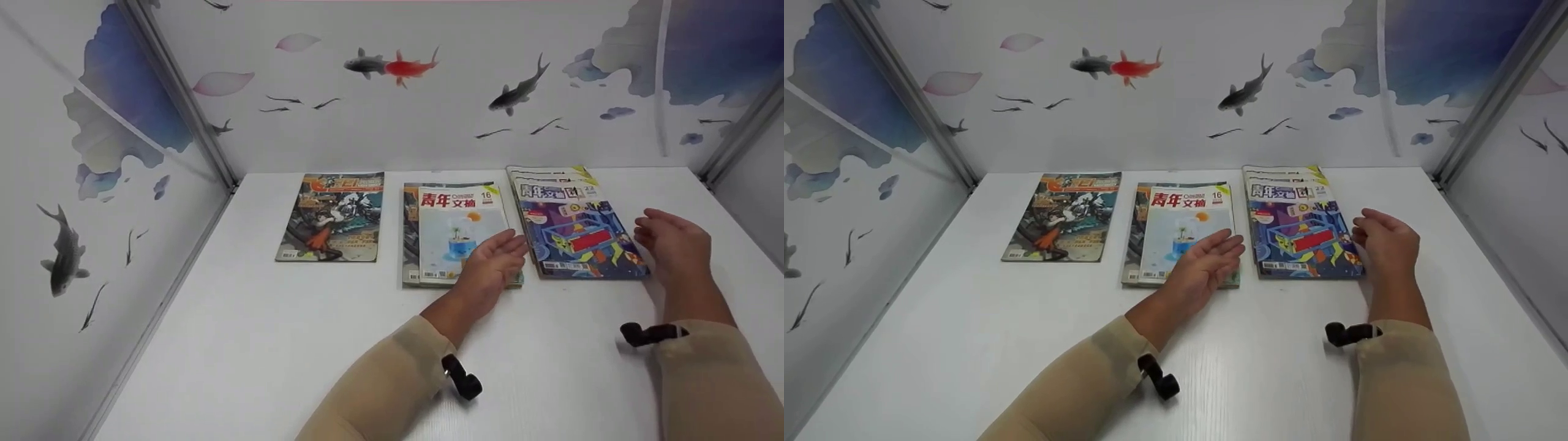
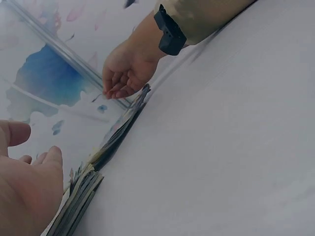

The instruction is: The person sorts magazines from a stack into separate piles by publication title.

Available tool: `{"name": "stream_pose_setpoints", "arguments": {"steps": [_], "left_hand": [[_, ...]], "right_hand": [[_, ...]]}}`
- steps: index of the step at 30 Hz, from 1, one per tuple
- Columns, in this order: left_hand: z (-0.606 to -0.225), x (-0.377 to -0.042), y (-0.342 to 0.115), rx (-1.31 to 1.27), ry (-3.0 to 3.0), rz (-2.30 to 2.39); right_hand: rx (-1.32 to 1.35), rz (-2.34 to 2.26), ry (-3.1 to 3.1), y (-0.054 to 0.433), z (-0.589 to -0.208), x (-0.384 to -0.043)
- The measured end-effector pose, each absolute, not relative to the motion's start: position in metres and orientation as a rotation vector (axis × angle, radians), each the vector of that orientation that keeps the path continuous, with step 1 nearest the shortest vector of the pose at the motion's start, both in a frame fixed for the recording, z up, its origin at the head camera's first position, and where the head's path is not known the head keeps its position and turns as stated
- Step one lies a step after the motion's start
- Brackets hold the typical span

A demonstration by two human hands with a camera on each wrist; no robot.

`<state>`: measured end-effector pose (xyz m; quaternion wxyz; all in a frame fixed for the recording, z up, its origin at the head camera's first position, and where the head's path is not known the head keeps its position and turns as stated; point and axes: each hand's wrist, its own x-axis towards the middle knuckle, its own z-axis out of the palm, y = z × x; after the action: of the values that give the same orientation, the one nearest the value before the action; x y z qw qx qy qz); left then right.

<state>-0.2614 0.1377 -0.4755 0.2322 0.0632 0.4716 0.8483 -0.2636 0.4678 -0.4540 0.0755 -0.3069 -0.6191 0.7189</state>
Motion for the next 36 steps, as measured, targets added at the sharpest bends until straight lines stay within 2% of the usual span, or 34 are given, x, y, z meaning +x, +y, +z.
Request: {"name": "stream_pose_setpoints", "arguments": {"steps": [11,19,27,36], "left_hand": [[-0.469,-0.282,0.072,0.143,1.357,2.402],[-0.470,-0.296,0.023,0.166,1.434,2.394],[-0.471,-0.307,-0.010,0.160,1.497,2.417],[-0.473,-0.311,-0.007,-0.042,1.847,2.186]], "right_hand": [[-0.600,1.922,-2.426,0.385,-0.440,-0.275],[-0.350,2.032,-2.442,0.341,-0.437,-0.269],[-0.336,1.952,-2.562,0.324,-0.437,-0.269],[-0.384,1.925,-2.678,0.323,-0.446,-0.272]]}}
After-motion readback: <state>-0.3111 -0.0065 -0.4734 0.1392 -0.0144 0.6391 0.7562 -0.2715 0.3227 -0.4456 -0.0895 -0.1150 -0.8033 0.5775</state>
